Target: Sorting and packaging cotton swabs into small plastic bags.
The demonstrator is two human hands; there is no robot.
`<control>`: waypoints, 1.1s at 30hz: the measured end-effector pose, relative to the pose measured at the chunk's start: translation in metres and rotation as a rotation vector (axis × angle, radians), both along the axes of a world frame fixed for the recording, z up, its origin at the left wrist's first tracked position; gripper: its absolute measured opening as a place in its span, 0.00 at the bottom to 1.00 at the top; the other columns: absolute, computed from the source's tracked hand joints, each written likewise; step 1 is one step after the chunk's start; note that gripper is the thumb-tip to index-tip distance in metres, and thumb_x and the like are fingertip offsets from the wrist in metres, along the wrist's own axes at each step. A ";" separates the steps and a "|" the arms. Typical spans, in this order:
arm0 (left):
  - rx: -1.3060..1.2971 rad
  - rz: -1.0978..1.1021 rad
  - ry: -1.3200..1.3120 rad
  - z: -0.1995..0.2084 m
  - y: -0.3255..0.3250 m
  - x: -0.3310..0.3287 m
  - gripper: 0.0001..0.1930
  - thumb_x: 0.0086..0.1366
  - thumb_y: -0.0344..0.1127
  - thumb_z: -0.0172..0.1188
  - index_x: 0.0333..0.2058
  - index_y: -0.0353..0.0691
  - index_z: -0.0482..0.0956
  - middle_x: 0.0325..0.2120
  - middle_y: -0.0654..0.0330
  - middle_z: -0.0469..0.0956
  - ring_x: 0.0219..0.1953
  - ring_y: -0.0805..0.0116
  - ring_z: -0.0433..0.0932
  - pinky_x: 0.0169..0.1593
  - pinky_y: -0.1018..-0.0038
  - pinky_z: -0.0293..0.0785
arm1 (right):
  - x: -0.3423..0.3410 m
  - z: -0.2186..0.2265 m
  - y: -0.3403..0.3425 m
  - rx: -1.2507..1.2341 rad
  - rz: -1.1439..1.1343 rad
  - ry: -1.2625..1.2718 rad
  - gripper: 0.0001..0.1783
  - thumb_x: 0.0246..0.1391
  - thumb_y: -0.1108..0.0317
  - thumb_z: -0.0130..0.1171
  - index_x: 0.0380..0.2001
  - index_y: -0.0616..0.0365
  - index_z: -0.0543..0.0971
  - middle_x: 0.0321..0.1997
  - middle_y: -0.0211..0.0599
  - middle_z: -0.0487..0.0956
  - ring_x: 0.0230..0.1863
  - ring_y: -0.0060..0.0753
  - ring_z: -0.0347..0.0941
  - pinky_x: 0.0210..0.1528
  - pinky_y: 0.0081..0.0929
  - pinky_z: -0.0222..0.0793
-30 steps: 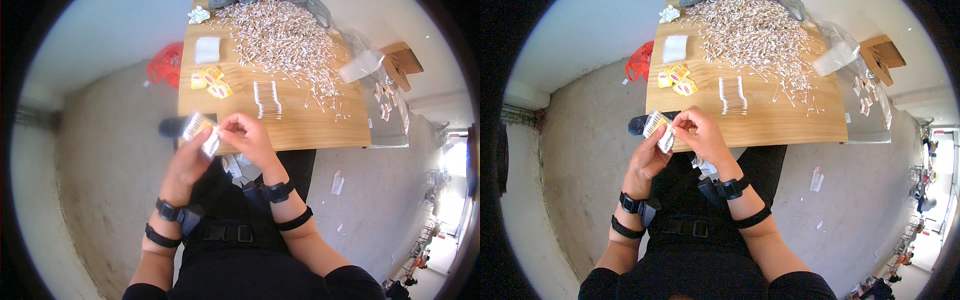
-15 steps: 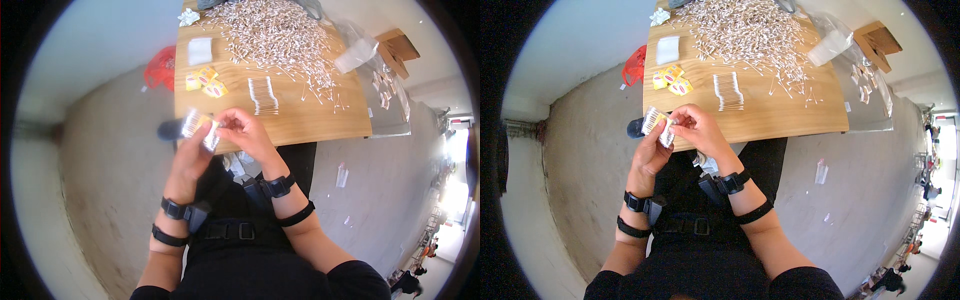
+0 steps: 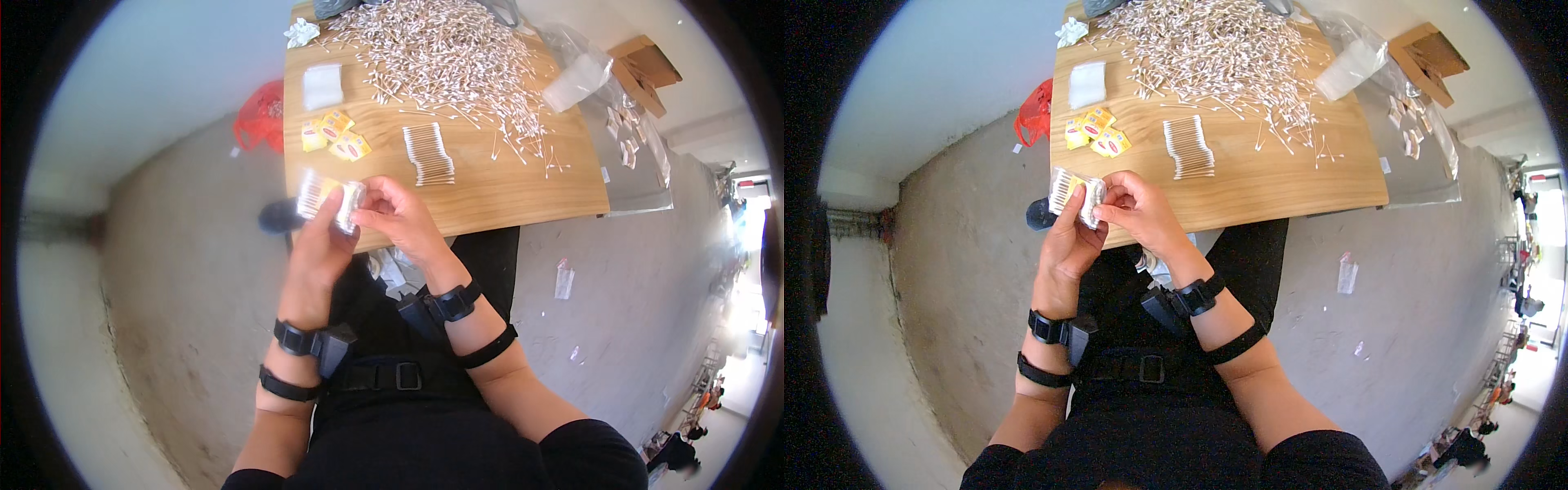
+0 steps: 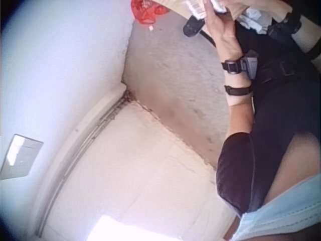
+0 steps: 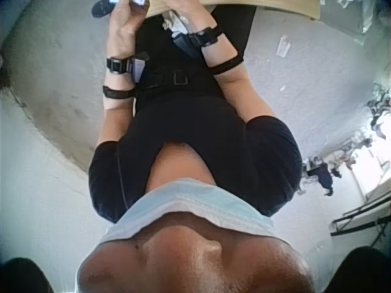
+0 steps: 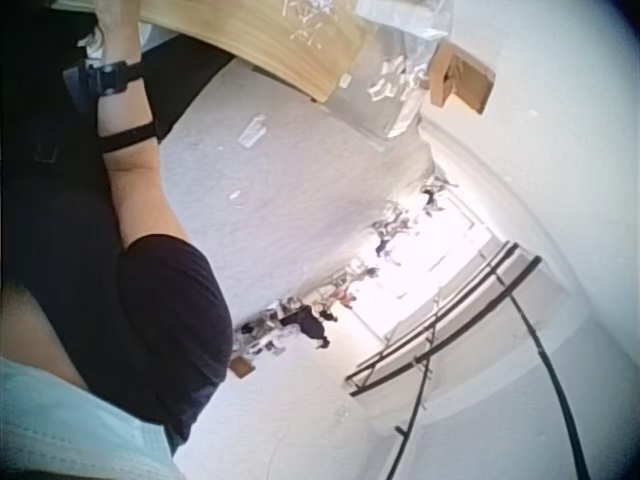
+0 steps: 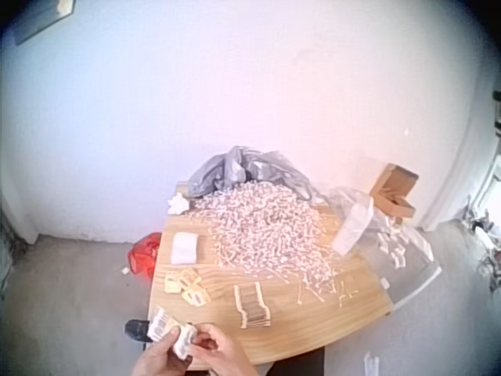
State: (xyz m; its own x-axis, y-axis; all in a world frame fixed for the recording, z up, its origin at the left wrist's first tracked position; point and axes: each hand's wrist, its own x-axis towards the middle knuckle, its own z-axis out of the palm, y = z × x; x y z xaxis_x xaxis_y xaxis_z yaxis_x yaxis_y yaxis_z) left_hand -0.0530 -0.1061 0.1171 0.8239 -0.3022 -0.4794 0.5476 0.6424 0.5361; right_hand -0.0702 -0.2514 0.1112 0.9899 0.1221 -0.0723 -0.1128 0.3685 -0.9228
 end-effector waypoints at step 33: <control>-0.384 0.012 0.030 -0.051 0.014 0.008 0.18 0.65 0.36 0.58 0.52 0.43 0.70 0.44 0.61 0.76 0.47 0.68 0.72 0.50 0.69 0.69 | 0.002 -0.022 -0.015 0.167 -0.145 0.283 0.11 0.54 0.71 0.58 0.41 0.62 0.77 0.34 0.32 0.78 0.31 0.20 0.74 0.34 0.16 0.71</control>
State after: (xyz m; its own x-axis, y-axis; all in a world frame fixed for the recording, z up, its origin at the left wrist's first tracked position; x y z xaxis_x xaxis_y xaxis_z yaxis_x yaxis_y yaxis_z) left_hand -0.0450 -0.0925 0.0663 0.8158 -0.4550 -0.3570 0.5506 0.7999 0.2387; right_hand -0.0677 -0.2663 0.0897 0.9414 0.0156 -0.3370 -0.2911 0.5425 -0.7880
